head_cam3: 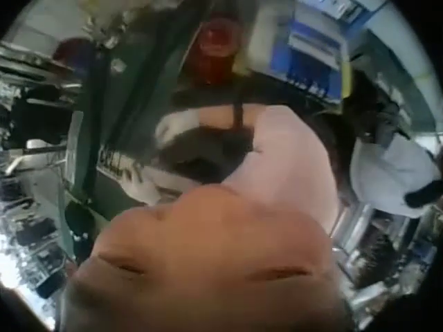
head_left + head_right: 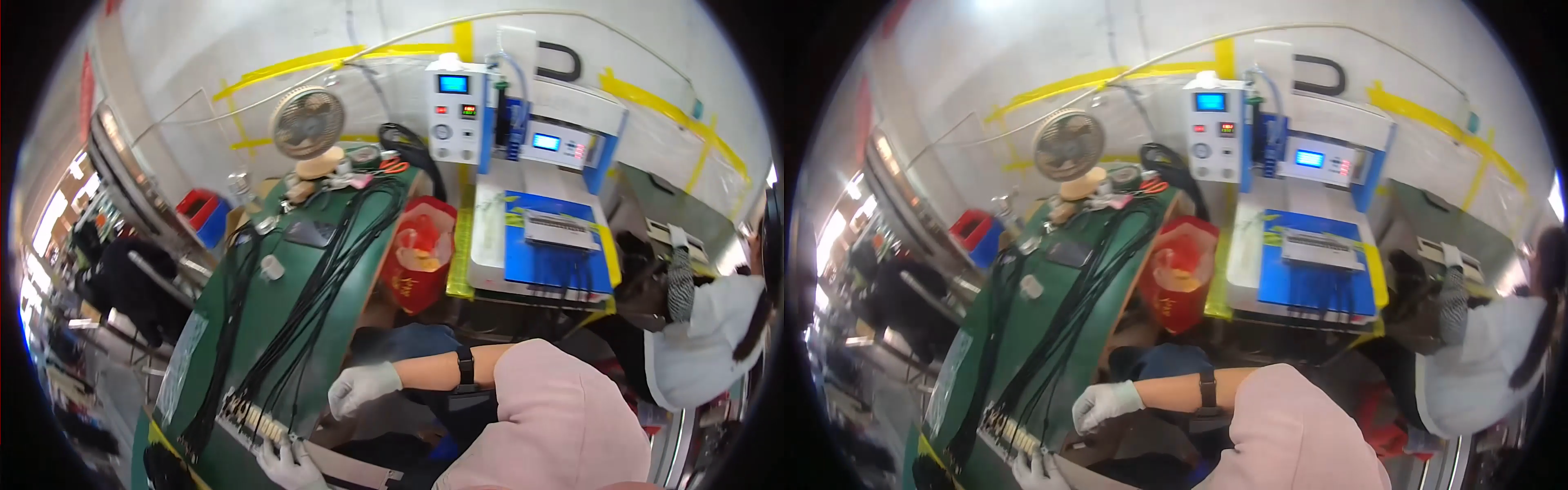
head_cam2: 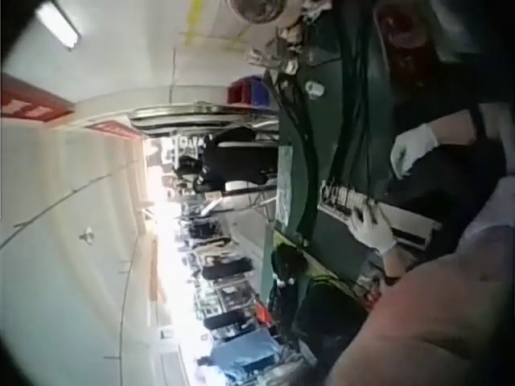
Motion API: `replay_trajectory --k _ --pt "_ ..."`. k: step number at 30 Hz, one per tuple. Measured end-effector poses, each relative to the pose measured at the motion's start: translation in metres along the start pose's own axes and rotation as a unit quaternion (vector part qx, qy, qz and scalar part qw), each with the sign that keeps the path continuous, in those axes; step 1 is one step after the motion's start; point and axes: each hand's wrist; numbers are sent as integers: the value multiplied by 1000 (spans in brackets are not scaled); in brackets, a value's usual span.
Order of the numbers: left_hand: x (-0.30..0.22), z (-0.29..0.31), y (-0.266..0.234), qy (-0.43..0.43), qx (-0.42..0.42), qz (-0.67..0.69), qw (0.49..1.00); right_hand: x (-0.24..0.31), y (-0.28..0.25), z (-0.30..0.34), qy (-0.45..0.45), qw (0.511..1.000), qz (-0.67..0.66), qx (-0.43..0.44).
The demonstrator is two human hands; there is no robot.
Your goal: Organizing and inserting black electrical cables into a metal assembly fixture at a factory workstation.
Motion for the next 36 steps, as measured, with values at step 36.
replay_trajectory --k 36 --pt "-11 -15 -3 144 -193 -61 969 -116 37 93 183 967 -176 6"
Point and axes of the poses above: each hand's wrist, its own z-axis away from the middle knuckle, its own y-axis out of the palm, x = y × z, and after that the axes turned 10 degrees about x, right-handed
